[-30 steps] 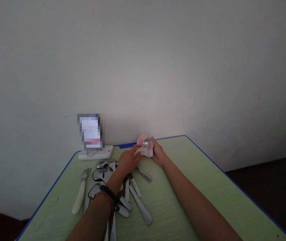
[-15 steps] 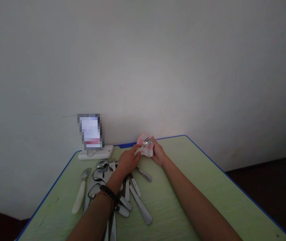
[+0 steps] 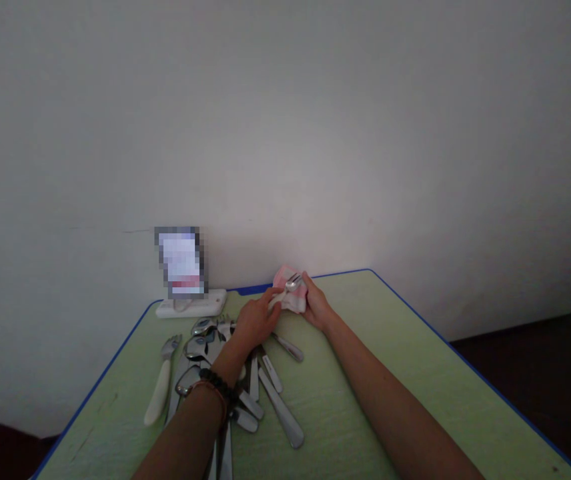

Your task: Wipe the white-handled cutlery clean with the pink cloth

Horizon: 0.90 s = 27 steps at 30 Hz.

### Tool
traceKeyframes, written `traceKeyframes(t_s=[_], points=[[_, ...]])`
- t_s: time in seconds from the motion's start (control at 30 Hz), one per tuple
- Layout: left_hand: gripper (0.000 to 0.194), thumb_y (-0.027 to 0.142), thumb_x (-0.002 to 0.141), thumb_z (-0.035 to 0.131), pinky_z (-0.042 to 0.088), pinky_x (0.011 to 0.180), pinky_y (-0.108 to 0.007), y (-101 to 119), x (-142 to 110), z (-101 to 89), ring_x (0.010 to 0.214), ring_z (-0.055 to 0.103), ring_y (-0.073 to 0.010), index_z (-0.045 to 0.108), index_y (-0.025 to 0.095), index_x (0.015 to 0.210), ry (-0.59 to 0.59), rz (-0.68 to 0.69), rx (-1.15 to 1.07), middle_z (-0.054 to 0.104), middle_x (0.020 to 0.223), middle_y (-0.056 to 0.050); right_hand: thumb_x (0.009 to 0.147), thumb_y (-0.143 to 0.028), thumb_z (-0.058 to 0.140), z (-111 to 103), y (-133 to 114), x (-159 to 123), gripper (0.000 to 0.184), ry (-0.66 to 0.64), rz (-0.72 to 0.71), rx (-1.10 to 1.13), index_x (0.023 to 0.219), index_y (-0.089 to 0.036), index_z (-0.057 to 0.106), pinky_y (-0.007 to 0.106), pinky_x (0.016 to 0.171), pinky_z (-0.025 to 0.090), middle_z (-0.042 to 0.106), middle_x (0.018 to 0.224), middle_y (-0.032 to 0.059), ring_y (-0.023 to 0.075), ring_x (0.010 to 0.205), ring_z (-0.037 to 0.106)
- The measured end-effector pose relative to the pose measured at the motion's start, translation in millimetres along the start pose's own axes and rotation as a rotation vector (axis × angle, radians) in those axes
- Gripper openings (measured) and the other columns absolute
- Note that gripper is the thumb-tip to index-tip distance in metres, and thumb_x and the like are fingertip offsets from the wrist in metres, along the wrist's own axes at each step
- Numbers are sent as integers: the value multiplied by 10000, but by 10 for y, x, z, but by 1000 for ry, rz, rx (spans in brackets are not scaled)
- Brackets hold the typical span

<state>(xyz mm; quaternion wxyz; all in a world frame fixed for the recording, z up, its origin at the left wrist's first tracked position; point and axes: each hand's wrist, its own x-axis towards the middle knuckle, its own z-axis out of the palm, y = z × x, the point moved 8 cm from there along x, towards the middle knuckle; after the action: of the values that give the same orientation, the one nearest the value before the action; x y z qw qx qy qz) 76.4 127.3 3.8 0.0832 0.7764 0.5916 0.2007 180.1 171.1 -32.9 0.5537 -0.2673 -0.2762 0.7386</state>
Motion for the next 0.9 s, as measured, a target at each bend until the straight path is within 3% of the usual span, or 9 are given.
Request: traceKeyframes(t_s=[0.9], points=[[346, 331, 887, 368, 437, 709, -308, 10, 2, -12, 824, 645, -243, 456, 258, 1213, 15, 29, 2, 690, 876, -54, 903, -368, 351, -11, -10, -14, 343, 29, -7, -10, 953, -127, 590, 330, 744, 518, 701, 819, 70, 173, 752, 657]])
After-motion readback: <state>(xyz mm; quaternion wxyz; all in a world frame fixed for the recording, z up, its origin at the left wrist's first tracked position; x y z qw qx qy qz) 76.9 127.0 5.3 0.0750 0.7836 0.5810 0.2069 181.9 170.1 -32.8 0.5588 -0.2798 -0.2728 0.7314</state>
